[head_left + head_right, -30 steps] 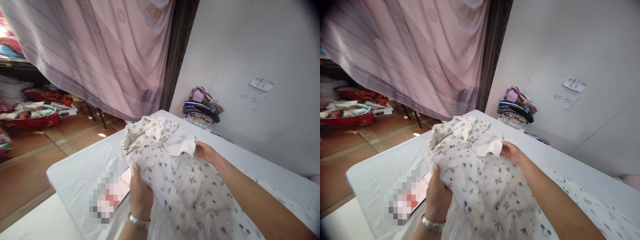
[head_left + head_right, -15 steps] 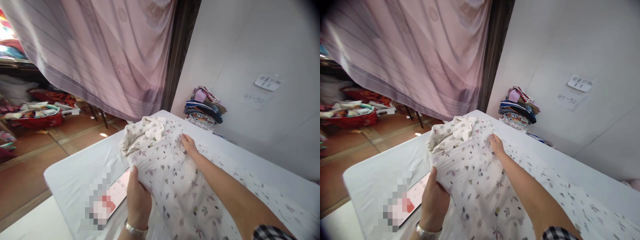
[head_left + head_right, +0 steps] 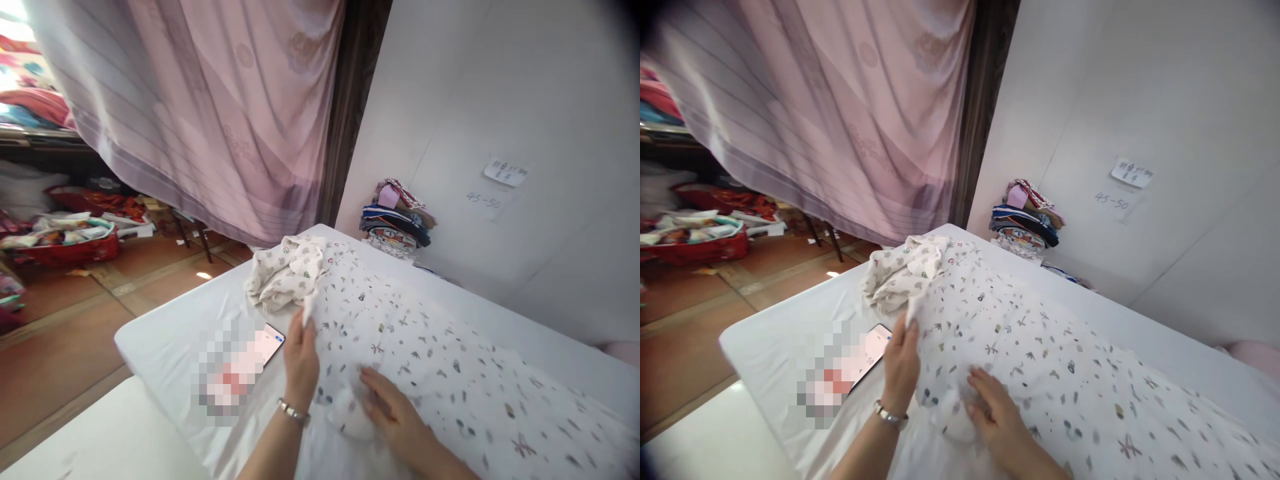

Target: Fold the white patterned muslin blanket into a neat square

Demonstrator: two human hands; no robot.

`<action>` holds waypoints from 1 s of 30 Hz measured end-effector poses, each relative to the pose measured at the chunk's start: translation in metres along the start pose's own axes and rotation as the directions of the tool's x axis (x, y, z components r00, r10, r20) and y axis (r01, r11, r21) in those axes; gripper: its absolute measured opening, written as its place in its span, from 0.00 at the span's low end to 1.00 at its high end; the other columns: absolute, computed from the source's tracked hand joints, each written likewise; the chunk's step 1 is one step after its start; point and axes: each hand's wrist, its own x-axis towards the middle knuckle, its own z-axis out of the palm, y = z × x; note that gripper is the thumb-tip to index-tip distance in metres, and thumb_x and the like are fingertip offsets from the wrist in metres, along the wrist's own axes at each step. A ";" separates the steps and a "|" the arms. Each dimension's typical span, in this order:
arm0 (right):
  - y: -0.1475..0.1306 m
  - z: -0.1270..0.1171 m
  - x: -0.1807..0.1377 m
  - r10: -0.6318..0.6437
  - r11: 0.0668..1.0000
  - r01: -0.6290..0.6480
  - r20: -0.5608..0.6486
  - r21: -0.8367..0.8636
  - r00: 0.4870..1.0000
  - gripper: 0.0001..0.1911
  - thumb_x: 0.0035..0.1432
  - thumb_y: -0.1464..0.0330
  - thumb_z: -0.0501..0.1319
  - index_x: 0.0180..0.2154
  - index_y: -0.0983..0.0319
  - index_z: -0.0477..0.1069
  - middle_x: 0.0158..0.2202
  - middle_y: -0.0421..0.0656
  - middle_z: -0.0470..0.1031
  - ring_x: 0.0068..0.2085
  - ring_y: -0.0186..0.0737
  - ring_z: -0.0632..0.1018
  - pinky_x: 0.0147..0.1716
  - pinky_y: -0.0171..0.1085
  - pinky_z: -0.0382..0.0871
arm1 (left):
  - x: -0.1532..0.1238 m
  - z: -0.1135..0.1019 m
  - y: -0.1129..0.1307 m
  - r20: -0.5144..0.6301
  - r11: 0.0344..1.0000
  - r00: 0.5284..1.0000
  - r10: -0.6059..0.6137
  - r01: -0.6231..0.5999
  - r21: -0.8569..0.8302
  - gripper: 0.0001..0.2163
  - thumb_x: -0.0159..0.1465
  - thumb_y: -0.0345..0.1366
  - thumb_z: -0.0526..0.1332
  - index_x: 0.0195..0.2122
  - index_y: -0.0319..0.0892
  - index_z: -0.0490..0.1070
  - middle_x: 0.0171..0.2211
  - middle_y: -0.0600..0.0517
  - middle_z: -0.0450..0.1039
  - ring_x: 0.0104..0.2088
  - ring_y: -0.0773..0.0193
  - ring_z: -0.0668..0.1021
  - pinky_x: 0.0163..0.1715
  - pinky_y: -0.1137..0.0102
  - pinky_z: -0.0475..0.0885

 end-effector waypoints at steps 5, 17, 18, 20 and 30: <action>-0.009 -0.031 -0.018 0.211 0.799 -0.119 -0.089 0.590 0.974 0.24 0.54 0.49 0.55 0.49 0.54 0.67 0.52 0.44 0.69 0.54 0.49 0.69 0.50 0.48 0.66 | -0.055 0.021 0.018 0.851 0.818 0.476 0.224 -0.566 0.101 0.13 0.57 0.27 0.51 0.39 0.44 0.71 0.41 0.49 0.73 0.44 0.60 0.72 0.48 0.63 0.65; 0.025 -0.055 -0.064 0.371 0.531 -0.140 -0.081 0.836 0.925 0.15 0.52 0.63 0.60 0.43 0.59 0.65 0.44 0.46 0.75 0.47 0.43 0.75 0.50 0.43 0.67 | -0.101 -0.080 0.048 0.922 0.699 0.369 -0.120 -0.628 0.342 0.08 0.56 0.33 0.53 0.31 0.44 0.72 0.30 0.48 0.73 0.34 0.59 0.74 0.39 0.66 0.66; 0.026 -0.056 -0.062 0.366 0.518 -0.134 -0.078 0.845 0.927 0.14 0.52 0.64 0.60 0.42 0.59 0.66 0.43 0.46 0.75 0.47 0.43 0.75 0.50 0.43 0.67 | -0.098 -0.083 0.050 0.901 0.693 0.403 -0.158 -0.605 0.392 0.08 0.56 0.34 0.54 0.31 0.45 0.72 0.30 0.49 0.73 0.34 0.59 0.74 0.39 0.66 0.66; 0.026 -0.060 -0.058 0.342 0.495 -0.128 -0.057 0.860 0.938 0.11 0.53 0.65 0.59 0.40 0.60 0.66 0.43 0.46 0.75 0.46 0.41 0.75 0.50 0.41 0.67 | -0.095 -0.080 0.058 0.872 0.683 0.432 -0.231 -0.566 0.462 0.09 0.56 0.37 0.55 0.34 0.47 0.73 0.32 0.50 0.74 0.35 0.59 0.75 0.37 0.68 0.66; 0.026 -0.043 -0.064 0.192 0.542 -0.105 0.000 0.834 0.981 0.13 0.52 0.66 0.60 0.41 0.60 0.67 0.43 0.45 0.75 0.43 0.40 0.76 0.44 0.38 0.69 | -0.091 0.067 0.065 0.891 0.667 0.444 -0.097 -0.635 0.390 0.13 0.62 0.42 0.50 0.35 0.46 0.74 0.33 0.52 0.76 0.33 0.62 0.75 0.36 0.71 0.66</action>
